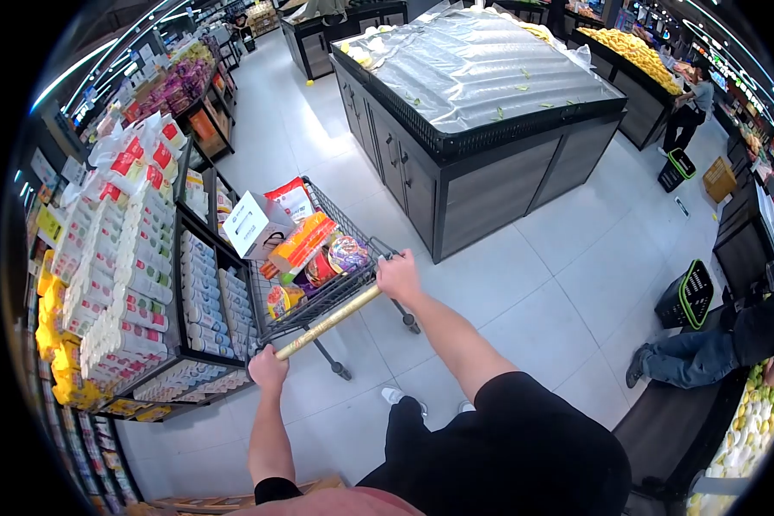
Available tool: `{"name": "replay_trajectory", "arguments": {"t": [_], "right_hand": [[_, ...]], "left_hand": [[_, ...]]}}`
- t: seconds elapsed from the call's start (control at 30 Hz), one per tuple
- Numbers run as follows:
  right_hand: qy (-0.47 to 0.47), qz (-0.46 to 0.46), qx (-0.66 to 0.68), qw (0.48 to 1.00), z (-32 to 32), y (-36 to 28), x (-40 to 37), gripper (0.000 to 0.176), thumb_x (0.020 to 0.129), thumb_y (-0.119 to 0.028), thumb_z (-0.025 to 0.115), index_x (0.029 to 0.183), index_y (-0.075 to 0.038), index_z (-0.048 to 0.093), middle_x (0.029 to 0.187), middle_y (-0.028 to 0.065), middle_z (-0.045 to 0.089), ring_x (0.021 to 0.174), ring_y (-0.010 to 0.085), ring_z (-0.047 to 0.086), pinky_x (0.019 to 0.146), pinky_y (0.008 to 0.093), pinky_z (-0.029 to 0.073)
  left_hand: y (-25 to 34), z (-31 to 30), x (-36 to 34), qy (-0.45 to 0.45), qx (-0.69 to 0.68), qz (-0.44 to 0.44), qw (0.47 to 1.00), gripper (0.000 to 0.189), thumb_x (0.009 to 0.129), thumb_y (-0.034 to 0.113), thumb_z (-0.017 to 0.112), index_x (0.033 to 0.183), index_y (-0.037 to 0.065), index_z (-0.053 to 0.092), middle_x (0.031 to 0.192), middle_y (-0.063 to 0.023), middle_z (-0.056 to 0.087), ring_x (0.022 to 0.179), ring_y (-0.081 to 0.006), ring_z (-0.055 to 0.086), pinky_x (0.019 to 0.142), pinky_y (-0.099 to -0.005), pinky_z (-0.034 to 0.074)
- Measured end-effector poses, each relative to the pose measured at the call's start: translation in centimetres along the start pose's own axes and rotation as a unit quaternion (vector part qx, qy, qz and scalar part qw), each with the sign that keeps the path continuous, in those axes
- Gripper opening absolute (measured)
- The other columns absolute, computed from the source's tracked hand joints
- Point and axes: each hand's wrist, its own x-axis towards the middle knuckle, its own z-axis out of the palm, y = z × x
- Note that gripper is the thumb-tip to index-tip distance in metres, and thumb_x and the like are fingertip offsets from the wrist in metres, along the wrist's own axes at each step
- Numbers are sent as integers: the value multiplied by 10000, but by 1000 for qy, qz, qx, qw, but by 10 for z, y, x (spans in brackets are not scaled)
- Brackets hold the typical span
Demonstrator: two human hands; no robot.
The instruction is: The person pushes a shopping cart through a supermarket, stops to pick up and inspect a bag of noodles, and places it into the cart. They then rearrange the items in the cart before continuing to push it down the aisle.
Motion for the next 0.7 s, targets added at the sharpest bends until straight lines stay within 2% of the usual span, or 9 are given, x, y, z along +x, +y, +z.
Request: {"name": "replay_trajectory", "arguments": {"t": [0.13, 0.3, 0.4, 0.43, 0.47, 0.57, 0.63, 0.67, 0.7], "right_hand": [[2, -2, -19, 1000, 10, 1, -11, 171, 839, -239, 587, 791, -98, 673, 688, 75, 668, 752, 238, 659, 889, 431, 405], [-169, 46, -58, 983, 25, -2, -4, 290, 910, -283, 506, 785, -116, 707, 734, 85, 708, 777, 244, 696, 900, 442, 405], [-204, 30, -71, 976, 23, -4, 1, 336, 921, -292, 469, 781, -111, 715, 732, 102, 718, 736, 265, 705, 926, 441, 413], [-184, 15, -64, 981, 52, -1, 9, 350, 923, -295, 452, 789, -99, 709, 707, 119, 710, 703, 289, 703, 946, 443, 427], [-181, 16, -66, 981, 55, -1, 4, 350, 923, -295, 452, 789, -99, 709, 707, 119, 710, 703, 289, 703, 946, 443, 427], [-85, 14, -23, 996, 63, 1, -8, 308, 908, -277, 479, 765, -87, 675, 633, 132, 670, 637, 295, 676, 980, 426, 449], [-76, 8, -24, 997, 56, -4, -13, 297, 903, -274, 488, 755, -87, 665, 614, 129, 658, 621, 292, 669, 998, 424, 444], [-45, -11, -31, 998, 84, -4, 2, 286, 898, -270, 496, 745, -88, 655, 595, 125, 647, 606, 289, 662, 1015, 422, 440], [-36, -20, -24, 999, 88, -3, 3, 260, 888, -258, 514, 732, -91, 638, 574, 118, 629, 591, 292, 652, 1006, 429, 456]], "left_hand": [[-2, 11, -1, 7, -14, 10, 1000, 132, 675, 242, 750, 720, 141, 678, 667, -99, 685, 638, -302, 676, 621, -421, 518], [-8, 30, 8, 8, -26, 9, 1000, 145, 671, 236, 762, 705, 134, 664, 669, -112, 685, 625, -315, 670, 608, -420, 519], [-10, 22, 11, 5, -34, 21, 999, 143, 663, 226, 763, 706, 136, 660, 653, -113, 674, 609, -319, 662, 600, -427, 512], [-20, 53, 24, 30, -37, 30, 998, 150, 648, 215, 763, 703, 143, 644, 628, -104, 658, 591, -313, 650, 586, -427, 499], [-23, 60, 20, 33, -38, 32, 998, 150, 648, 215, 763, 703, 143, 644, 628, -104, 658, 591, -313, 650, 586, -427, 499], [-26, 74, 10, 86, -35, 59, 994, 171, 622, 190, 756, 680, 148, 601, 592, -83, 620, 549, -304, 612, 571, -420, 464], [-29, 70, 5, 85, -38, 67, 993, 171, 621, 187, 754, 677, 146, 598, 592, -83, 617, 552, -304, 609, 577, -422, 460], [-38, 97, 26, 110, -46, 69, 990, 171, 619, 184, 752, 673, 143, 595, 592, -83, 614, 554, -305, 606, 583, -423, 456], [-37, 95, 30, 101, -47, 61, 992, 161, 621, 183, 747, 674, 138, 602, 598, -87, 616, 573, -303, 611, 591, -420, 452]]}}
